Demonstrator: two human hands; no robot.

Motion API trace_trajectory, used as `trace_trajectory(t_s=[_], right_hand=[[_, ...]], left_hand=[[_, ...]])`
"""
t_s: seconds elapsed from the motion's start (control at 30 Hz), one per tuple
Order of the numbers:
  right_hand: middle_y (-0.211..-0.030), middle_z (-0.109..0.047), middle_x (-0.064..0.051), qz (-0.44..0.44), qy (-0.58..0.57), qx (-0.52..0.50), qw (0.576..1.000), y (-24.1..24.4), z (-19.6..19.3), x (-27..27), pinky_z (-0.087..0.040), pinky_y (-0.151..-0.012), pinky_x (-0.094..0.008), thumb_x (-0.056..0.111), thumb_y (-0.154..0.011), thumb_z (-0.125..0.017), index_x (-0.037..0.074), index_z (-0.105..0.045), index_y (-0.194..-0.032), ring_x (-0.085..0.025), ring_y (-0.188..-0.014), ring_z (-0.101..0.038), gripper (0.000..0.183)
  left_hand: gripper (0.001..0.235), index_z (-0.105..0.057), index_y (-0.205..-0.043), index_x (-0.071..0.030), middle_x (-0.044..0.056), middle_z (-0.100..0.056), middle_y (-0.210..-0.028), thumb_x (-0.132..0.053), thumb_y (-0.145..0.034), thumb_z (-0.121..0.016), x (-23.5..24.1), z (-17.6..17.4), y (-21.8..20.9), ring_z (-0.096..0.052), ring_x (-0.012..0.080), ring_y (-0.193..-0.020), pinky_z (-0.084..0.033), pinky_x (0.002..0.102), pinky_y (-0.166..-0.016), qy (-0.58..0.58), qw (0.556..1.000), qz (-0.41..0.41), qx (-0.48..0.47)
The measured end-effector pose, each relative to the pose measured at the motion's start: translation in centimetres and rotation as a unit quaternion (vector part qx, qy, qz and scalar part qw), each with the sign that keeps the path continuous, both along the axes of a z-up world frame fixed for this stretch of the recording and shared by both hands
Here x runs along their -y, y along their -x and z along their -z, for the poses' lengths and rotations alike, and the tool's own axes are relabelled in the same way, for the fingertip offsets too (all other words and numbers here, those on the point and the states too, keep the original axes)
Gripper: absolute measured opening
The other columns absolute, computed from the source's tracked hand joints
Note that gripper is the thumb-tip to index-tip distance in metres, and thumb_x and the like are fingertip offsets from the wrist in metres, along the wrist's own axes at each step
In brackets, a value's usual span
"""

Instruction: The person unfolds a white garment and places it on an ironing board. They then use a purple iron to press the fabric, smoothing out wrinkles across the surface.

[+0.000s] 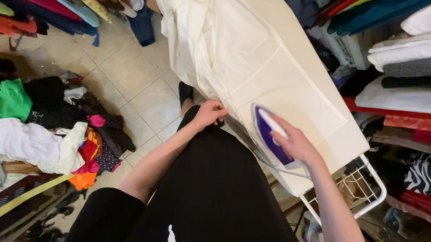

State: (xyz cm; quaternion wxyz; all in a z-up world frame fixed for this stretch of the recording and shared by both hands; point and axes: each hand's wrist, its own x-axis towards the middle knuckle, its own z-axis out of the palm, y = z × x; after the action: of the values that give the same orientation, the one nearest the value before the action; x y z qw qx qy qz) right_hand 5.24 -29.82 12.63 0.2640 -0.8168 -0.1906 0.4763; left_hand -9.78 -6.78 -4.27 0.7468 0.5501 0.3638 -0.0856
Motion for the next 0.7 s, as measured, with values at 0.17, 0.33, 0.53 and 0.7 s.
trace_trajectory(t_s=[0.17,0.33,0.53,0.7], right_hand=[[-0.096,-0.067,-0.021,-0.065,0.053,0.052,0.995,0.0,-2.8,-1.3,-0.053,-0.069,-0.045,0.032,-0.095,-0.057,0.034,-0.051,-0.144,-0.039,-0.078,-0.064,0.049],[-0.054,-0.05,-0.016,0.196,-0.087,0.065,0.974,-1.6,0.7,-1.1,-0.042,-0.028,-0.028,0.016,-0.103,-0.046,0.007,-0.034,-0.152,-0.024,-0.033,-0.051,0.05],[-0.054,-0.052,-0.015,0.095,-0.056,-0.012,0.994,-1.1,-1.8,-2.4,-0.044,-0.025,-0.032,0.015,-0.097,-0.056,0.013,-0.042,-0.148,-0.026,-0.03,-0.054,0.054],[-0.056,-0.061,-0.02,0.04,0.024,0.061,0.997,-1.9,-3.0,-3.4,-0.049,-0.034,-0.03,0.023,-0.097,-0.057,0.024,-0.052,-0.144,-0.028,-0.038,-0.061,0.048]], left_hand=[[0.023,-0.069,-0.084,0.003,0.015,-0.066,-0.086,-0.018,-0.08,-0.078,0.5,0.9,-0.2,-0.069,0.0168,-0.057,-0.056,0.023,-0.042,-0.008,1.0,-0.001,-0.001],[0.023,-0.069,-0.083,0.003,0.015,-0.066,-0.086,-0.018,-0.081,-0.078,0.3,0.6,-0.1,-0.069,0.0168,-0.056,-0.057,0.023,-0.041,-0.013,1.0,-0.009,-0.012],[0.027,-0.068,-0.088,0.005,0.015,-0.065,-0.09,-0.019,-0.081,-0.078,0.2,1.5,-0.5,-0.069,0.0176,-0.06,-0.058,0.024,-0.043,0.011,1.0,0.01,-0.012],[0.028,-0.064,-0.097,0.001,0.015,-0.065,-0.097,-0.019,-0.082,-0.075,-1.3,-1.3,-0.7,-0.069,0.0176,-0.064,-0.061,0.024,-0.05,0.036,0.999,0.022,-0.026]])
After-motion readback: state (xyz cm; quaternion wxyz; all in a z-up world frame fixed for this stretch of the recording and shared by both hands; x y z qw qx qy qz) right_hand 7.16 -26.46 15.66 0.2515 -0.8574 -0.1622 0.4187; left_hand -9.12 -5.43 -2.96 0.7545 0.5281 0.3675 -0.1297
